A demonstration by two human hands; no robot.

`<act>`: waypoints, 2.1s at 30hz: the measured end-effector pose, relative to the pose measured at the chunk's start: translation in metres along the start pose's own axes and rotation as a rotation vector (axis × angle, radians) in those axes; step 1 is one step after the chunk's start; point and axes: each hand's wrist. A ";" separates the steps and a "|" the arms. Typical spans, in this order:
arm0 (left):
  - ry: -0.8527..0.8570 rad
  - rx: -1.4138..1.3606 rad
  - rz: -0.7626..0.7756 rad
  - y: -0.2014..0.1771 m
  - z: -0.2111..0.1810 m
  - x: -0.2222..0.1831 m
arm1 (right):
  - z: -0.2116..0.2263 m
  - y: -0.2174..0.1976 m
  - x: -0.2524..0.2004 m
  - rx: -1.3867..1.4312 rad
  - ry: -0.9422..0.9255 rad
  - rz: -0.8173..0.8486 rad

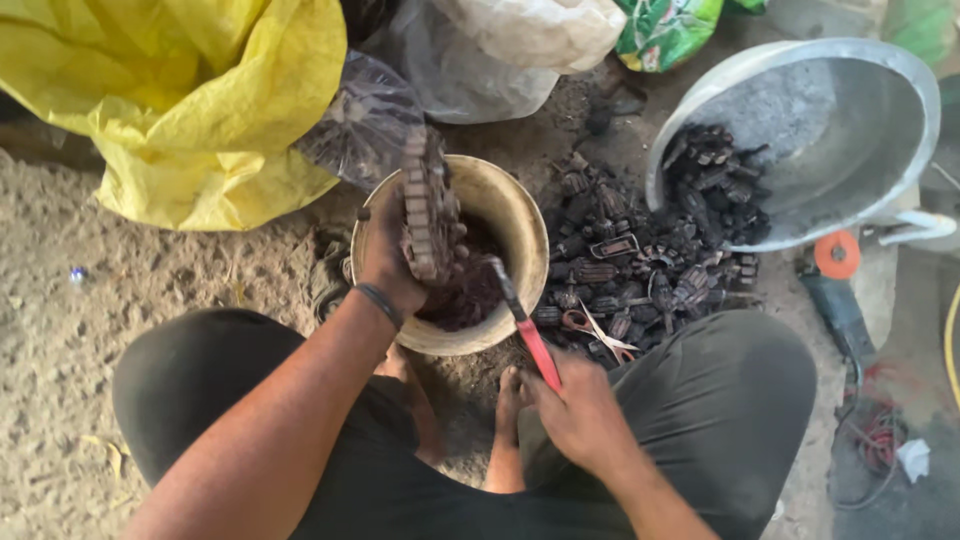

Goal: The person uses pliers to strip copper wiring from the slots of a motor stator over a bucket.

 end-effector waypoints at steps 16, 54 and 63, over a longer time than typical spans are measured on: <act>-0.156 0.079 0.009 -0.008 0.010 0.001 | 0.039 -0.081 0.022 -0.698 -0.303 -0.307; -0.274 0.316 0.004 -0.016 0.016 0.003 | 0.028 -0.096 0.039 -0.126 -0.206 0.165; -0.281 0.369 -0.101 -0.009 0.012 0.004 | 0.031 -0.089 0.040 -0.183 -0.290 0.056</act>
Point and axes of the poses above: each hand's wrist, its own x-axis towards the middle knuckle, its own y-axis out of the palm, z = x × y, and after that the axes turned 13 degrees about -x, right-handed
